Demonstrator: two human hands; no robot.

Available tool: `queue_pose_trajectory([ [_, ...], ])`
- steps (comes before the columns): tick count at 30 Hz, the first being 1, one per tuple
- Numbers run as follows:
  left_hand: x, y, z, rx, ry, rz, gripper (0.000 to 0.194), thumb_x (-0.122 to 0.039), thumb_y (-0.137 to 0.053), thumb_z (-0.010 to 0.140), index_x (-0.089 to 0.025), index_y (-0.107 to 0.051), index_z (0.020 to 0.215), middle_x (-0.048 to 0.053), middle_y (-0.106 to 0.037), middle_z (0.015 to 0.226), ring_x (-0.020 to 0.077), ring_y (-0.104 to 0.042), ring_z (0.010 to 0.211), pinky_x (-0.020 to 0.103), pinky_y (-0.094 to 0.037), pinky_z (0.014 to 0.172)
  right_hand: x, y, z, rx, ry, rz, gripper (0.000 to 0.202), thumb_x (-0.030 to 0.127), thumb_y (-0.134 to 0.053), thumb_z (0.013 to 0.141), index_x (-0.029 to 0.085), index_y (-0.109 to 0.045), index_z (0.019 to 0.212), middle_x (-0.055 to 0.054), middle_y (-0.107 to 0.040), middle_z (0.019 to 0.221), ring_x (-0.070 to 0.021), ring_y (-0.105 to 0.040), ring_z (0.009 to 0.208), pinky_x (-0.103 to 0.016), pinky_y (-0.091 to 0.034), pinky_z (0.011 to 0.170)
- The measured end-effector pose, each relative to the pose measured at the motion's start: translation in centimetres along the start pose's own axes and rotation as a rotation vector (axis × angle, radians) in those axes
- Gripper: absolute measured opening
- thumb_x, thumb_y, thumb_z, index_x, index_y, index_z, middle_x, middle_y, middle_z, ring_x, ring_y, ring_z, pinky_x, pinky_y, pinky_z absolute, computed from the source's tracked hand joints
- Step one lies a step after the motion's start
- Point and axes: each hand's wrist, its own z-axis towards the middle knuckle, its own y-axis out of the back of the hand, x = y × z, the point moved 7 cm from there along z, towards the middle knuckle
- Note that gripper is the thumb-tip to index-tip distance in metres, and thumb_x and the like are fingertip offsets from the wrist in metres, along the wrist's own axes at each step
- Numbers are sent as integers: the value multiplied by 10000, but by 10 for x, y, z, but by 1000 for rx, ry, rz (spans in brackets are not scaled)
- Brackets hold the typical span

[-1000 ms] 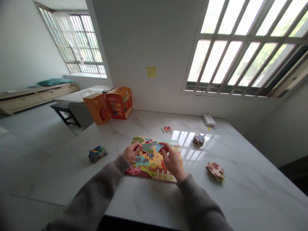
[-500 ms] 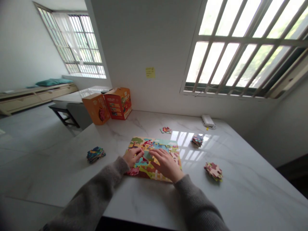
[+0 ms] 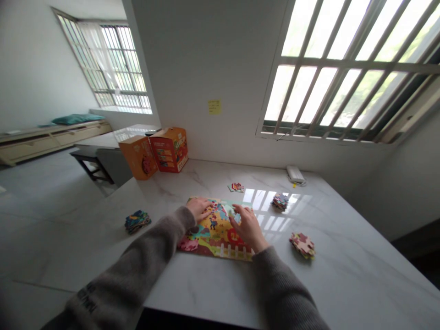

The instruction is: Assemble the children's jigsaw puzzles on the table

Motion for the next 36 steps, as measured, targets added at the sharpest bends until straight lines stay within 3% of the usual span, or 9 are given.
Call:
queue_pose_trajectory([
  [5,6,-2,28,94,3,86,319,-222,-670,825,-226,-677,1144,127,-671,1164,326,-563,1122,435,-439,927,-4,6,1,-52,-20,32,396,374,-571,917,204,-563,1274,-104,-691,1031,-241,-655,953,-403,-523,883],
  [12,14,-6,35,199,47,156,366,-135,-664,788,-234,-667,1141,133,-658,1197,324,-541,1151,479,-403,991,-1,12,2,-54,-20,52,390,384,-541,937,187,-558,1273,-115,-690,1028,-236,-651,922,-400,-525,868],
  [19,22,-11,41,249,66,110,422,-212,-701,779,-243,-638,1195,130,-631,1197,340,-530,1190,520,-395,1020,0,14,2,-82,-4,50,373,376,-541,939,187,-574,1259,-107,-694,1020,-228,-653,907,-383,-528,854],
  [23,30,-8,41,220,109,-15,486,-230,-713,746,-205,-632,1225,133,-594,1192,316,-571,1115,445,-443,975,-2,14,2,-88,0,51,377,376,-542,944,181,-569,1265,-107,-690,1015,-225,-649,905,-377,-528,847],
  [28,29,0,35,198,98,-154,239,-234,-543,864,-141,-711,1006,94,-635,1063,193,-615,885,277,-476,799,-1,15,2,-89,-3,61,369,371,-539,946,188,-566,1266,-103,-691,1010,-222,-653,894,-372,-530,838],
  [32,20,-7,25,258,85,-259,286,-325,-495,906,-143,-715,927,41,-682,848,166,-603,736,251,-453,667,-1,15,2,-79,-21,85,381,383,-538,948,184,-560,1272,-104,-693,1020,-215,-655,888,-364,-531,832],
  [36,5,-20,15,324,58,-293,233,-294,-542,869,-157,-700,765,20,-661,709,164,-579,667,262,-432,644,-2,10,2,-66,-5,77,387,384,-550,941,191,-560,1276,-105,-697,1029,-222,-654,907,-378,-525,850],
])
